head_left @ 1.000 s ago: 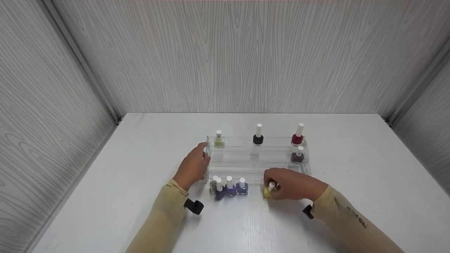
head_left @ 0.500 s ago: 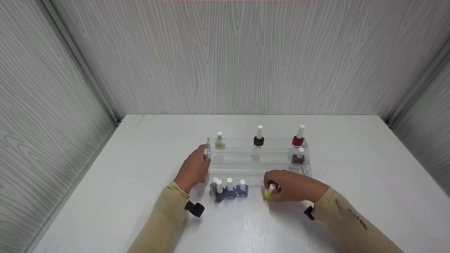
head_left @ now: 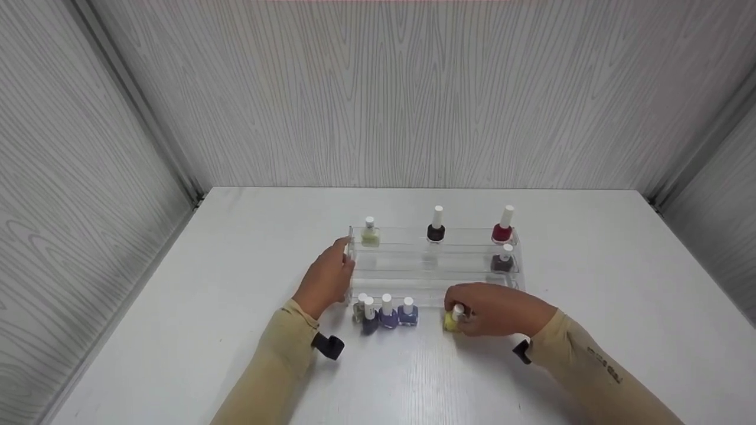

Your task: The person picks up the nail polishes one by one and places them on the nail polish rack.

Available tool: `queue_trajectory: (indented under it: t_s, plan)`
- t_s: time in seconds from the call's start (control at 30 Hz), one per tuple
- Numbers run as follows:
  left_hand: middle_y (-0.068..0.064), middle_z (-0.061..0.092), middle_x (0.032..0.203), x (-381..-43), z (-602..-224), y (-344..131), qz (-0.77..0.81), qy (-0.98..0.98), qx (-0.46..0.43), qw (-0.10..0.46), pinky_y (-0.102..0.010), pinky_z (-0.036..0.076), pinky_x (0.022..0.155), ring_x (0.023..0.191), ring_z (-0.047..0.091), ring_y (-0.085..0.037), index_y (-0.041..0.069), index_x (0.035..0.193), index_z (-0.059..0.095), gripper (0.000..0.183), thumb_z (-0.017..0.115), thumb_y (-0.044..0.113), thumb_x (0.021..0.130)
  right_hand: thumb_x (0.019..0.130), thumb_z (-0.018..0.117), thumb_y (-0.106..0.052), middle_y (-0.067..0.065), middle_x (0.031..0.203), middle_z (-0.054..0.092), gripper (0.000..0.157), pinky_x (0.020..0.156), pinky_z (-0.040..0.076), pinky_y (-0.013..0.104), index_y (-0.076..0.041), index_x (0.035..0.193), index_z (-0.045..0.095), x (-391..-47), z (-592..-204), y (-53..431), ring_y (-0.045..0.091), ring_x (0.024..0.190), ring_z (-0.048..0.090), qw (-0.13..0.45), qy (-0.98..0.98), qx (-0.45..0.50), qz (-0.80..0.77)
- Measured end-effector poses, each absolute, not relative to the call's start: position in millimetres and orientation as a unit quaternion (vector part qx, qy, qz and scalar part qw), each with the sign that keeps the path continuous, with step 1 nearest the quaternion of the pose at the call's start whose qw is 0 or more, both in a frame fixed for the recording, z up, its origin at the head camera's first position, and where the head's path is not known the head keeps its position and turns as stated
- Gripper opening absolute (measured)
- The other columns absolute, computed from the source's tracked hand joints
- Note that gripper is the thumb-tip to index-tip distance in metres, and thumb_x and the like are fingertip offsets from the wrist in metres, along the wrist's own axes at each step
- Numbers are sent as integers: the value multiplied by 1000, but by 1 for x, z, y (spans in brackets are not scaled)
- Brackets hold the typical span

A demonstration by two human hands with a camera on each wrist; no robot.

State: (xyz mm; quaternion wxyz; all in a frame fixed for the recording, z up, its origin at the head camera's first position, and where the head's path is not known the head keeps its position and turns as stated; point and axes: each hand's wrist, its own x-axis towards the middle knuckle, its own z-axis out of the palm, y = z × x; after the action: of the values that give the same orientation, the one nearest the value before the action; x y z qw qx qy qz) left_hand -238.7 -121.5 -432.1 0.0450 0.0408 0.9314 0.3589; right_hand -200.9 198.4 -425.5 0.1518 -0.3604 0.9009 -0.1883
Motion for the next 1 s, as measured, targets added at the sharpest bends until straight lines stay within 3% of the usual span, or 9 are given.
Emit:
queue_trajectory:
  t_s: [0.27,0.43,0.67,0.9,1.0]
  plan:
    - [-15,63,129,-238,-433,-122,345,937,45,43,-35,59,69,100,67,-25,6,161,31,54,47,19,111,86,69,-2,-6,86,59,21,69,51,25,-13,103,66,-204,-424,200,11,77,55,76,894,-396,-198]
    - [-15,63,130,-239,-434,-121,337,939,47,37,-41,58,83,108,65,-27,5,161,32,54,47,19,110,87,68,0,-4,96,65,21,75,59,28,-11,105,67,-204,-417,200,11,86,64,10,891,-375,-256]
    - [-18,62,133,-240,-435,-120,327,943,62,21,-46,52,100,118,62,-30,3,159,34,53,48,18,110,89,68,0,-5,96,63,22,76,59,34,-11,108,66,-204,-410,198,16,86,62,-44,892,-308,-327]
    - [-21,60,137,-237,-436,-122,329,942,65,18,-46,54,96,116,63,-32,2,159,34,52,46,17,110,90,70,1,-4,96,63,24,74,55,28,-10,110,62,-205,-410,199,13,84,59,-62,894,-274,-350]
    - [-22,58,141,-237,-435,-123,325,943,65,16,-46,51,102,120,61,-31,1,159,34,52,45,18,111,91,69,1,-3,97,63,24,76,56,30,-9,110,61,-206,-409,199,14,85,60,-69,898,-268,-343]
